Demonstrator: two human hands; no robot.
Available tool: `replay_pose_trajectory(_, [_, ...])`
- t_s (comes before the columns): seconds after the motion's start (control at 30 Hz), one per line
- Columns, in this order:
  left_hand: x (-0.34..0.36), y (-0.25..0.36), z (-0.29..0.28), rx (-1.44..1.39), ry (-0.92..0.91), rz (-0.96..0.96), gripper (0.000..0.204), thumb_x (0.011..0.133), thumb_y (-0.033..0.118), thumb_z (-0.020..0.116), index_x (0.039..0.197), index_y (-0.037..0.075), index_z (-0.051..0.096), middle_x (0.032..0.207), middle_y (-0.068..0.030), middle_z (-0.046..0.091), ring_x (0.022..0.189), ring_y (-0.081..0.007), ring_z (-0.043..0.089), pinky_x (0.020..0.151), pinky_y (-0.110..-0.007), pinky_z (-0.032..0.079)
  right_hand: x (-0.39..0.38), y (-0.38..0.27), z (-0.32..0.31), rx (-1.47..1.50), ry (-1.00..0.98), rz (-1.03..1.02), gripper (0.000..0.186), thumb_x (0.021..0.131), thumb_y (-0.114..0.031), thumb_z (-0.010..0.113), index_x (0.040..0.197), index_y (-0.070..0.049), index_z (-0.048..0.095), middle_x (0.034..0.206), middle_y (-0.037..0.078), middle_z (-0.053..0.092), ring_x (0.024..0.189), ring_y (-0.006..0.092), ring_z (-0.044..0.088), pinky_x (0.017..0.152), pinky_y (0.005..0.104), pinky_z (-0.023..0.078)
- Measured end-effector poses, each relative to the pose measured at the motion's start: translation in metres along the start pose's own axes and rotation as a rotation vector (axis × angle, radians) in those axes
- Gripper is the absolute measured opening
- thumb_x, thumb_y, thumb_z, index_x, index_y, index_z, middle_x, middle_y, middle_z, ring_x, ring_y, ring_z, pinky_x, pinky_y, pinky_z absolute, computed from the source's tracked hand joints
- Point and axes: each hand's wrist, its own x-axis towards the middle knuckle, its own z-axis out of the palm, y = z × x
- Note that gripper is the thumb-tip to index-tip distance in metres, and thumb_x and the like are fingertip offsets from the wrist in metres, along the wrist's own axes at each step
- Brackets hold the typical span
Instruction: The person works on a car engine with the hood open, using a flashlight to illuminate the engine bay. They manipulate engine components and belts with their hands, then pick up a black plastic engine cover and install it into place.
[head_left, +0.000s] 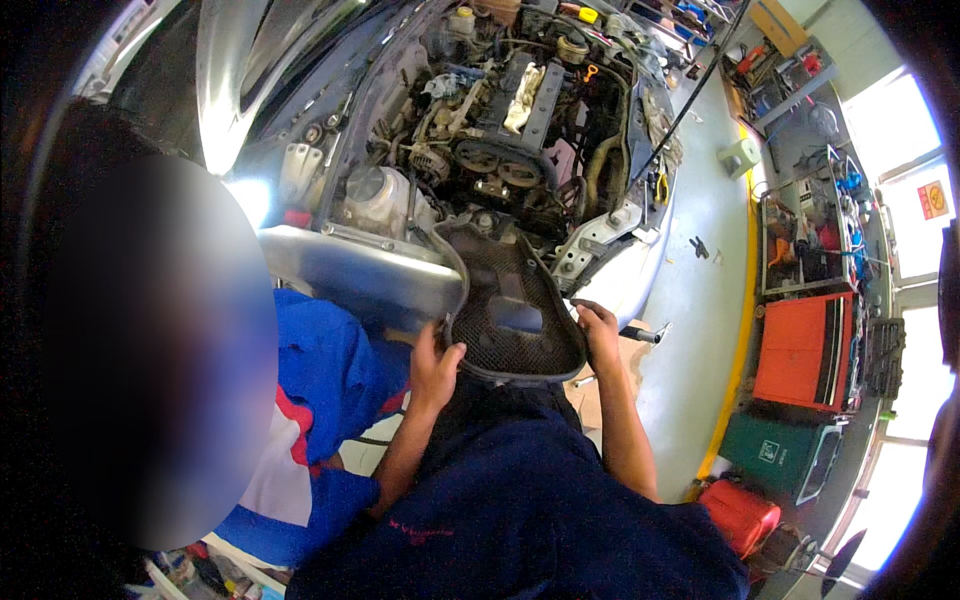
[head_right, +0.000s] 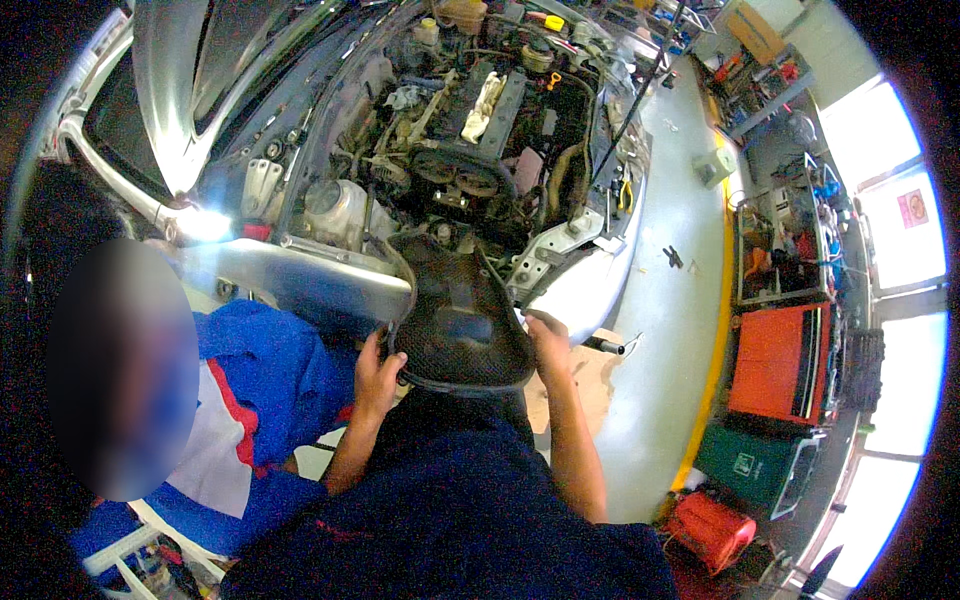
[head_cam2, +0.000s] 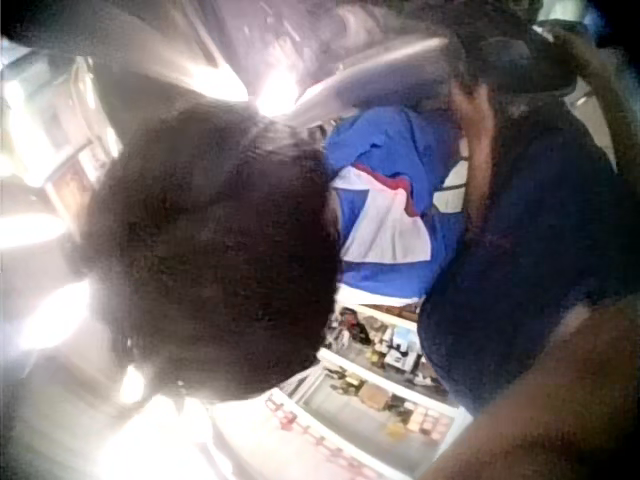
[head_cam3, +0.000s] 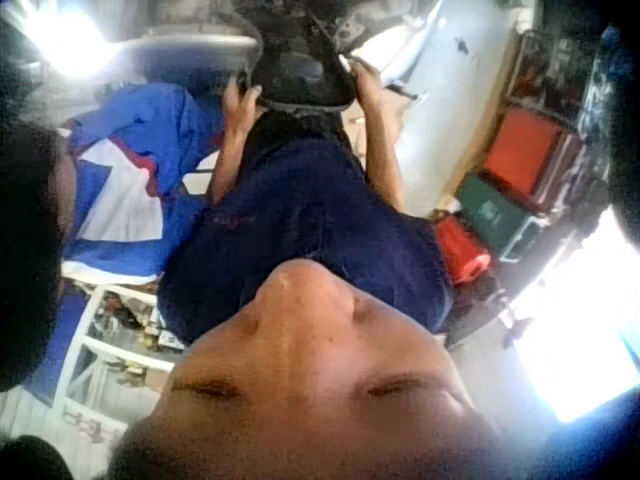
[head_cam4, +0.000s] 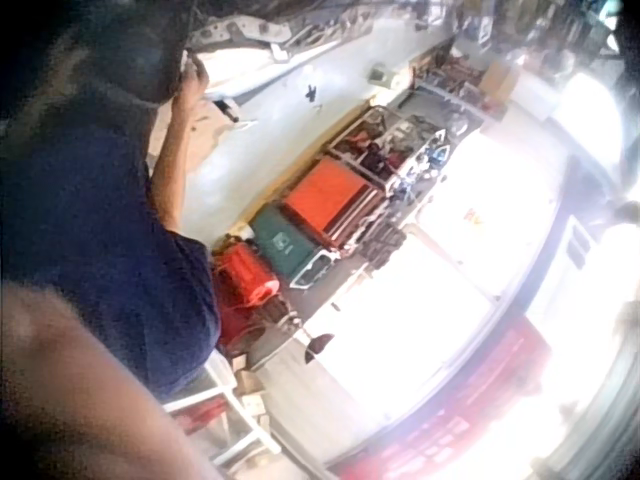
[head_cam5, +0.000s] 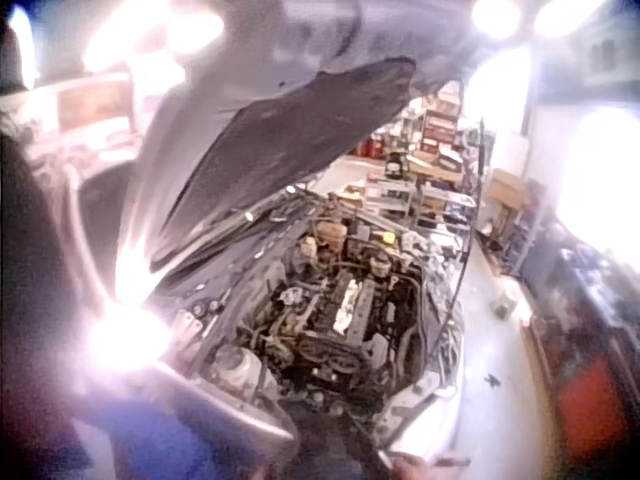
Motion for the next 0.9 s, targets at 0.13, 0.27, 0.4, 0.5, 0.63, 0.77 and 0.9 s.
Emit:
replay_pose_trajectory(0.13, [-0.002, 0.004, -0.002, -0.017, -0.006, -0.091, 0.050, 0.089, 0.007, 0.061, 0.136, -0.005, 0.051, 0.109, -0.0136, 0.068, 0.095, -0.0191, 0.065, 0.087, -0.033, 0.052, -0.001, 0.012, -0.002, 0.097, 0.021, 0.042, 0.032, 0.094, -0.015, 0.065, 0.118, 0.005, 0.070, 0.093, 0.008, 0.069, 0.079, 0.0154, 0.060, 0.072, 0.0287, 0.048])
replay_pose_trajectory(0.27, [-0.001, 0.003, -0.003, -0.023, -0.006, -0.105, 0.049, 0.089, 0.007, 0.061, 0.136, -0.004, 0.052, 0.104, -0.0126, 0.069, 0.088, -0.0167, 0.065, 0.080, -0.031, 0.052, -0.008, 0.013, 0.006, 0.152, 0.094, -0.010, 0.025, 0.092, -0.008, 0.066, 0.113, 0.004, 0.072, 0.080, 0.000, 0.062, 0.072, 0.0103, 0.054, 0.065, 0.0236, 0.041])
replay_pose_trajectory(0.4, [0.003, -0.004, -0.005, 0.008, -0.014, -0.083, 0.049, 0.088, 0.007, 0.062, 0.135, -0.005, 0.052, 0.103, -0.0123, 0.069, 0.087, -0.0162, 0.065, 0.080, -0.031, 0.051, -0.016, 0.026, -0.007, 0.097, 0.081, -0.091, 0.024, 0.092, -0.010, 0.067, 0.111, 0.003, 0.072, 0.091, 0.005, 0.070, 0.082, 0.0139, 0.062, 0.073, 0.0262, 0.047])
replay_pose_trajectory(0.5, [0.002, -0.007, -0.004, 0.010, -0.013, -0.078, 0.048, 0.088, 0.006, 0.062, 0.134, -0.005, 0.053, 0.102, -0.0125, 0.069, 0.087, -0.0162, 0.065, 0.080, -0.031, 0.051, -0.028, 0.023, -0.012, -0.047, 0.065, -0.065, 0.029, 0.094, -0.018, 0.069, 0.110, 0.006, 0.072, 0.095, 0.010, 0.073, 0.085, 0.0169, 0.065, 0.078, 0.0292, 0.050])
replay_pose_trajectory(0.63, [0.000, -0.010, 0.000, 0.006, -0.011, -0.060, 0.047, 0.088, 0.006, 0.062, 0.133, -0.005, 0.053, 0.102, -0.0135, 0.070, 0.089, -0.0164, 0.065, 0.081, -0.030, 0.051, -0.041, 0.010, -0.011, -0.254, 0.100, -0.060, 0.031, 0.096, -0.021, 0.066, 0.100, 0.009, 0.073, 0.084, 0.006, 0.070, 0.076, 0.0126, 0.060, 0.069, 0.0294, 0.047])
replay_pose_trajectory(0.77, [-0.001, -0.010, -0.002, 0.059, 0.002, -0.080, 0.040, 0.092, 0.010, 0.064, 0.129, -0.005, 0.055, 0.103, -0.0143, 0.071, 0.091, -0.0183, 0.068, 0.079, -0.032, 0.052, -0.045, -0.002, -0.011, -0.320, 0.101, -0.044, 0.036, 0.098, -0.025, 0.066, 0.095, 0.010, 0.073, 0.076, 0.005, 0.067, 0.073, 0.0117, 0.057, 0.068, 0.0305, 0.046])
replay_pose_trajectory(0.9, [0.006, 0.011, 0.003, 0.241, 0.022, -0.072, 0.029, 0.098, 0.019, 0.066, 0.116, -0.003, 0.061, 0.094, -0.0143, 0.073, 0.084, -0.0208, 0.071, 0.074, -0.034, 0.053, -0.042, 0.003, -0.012, -0.321, 0.129, -0.082, 0.038, 0.098, -0.026, 0.065, 0.094, 0.011, 0.073, 0.076, 0.005, 0.067, 0.073, 0.0119, 0.056, 0.068, 0.0318, 0.047])
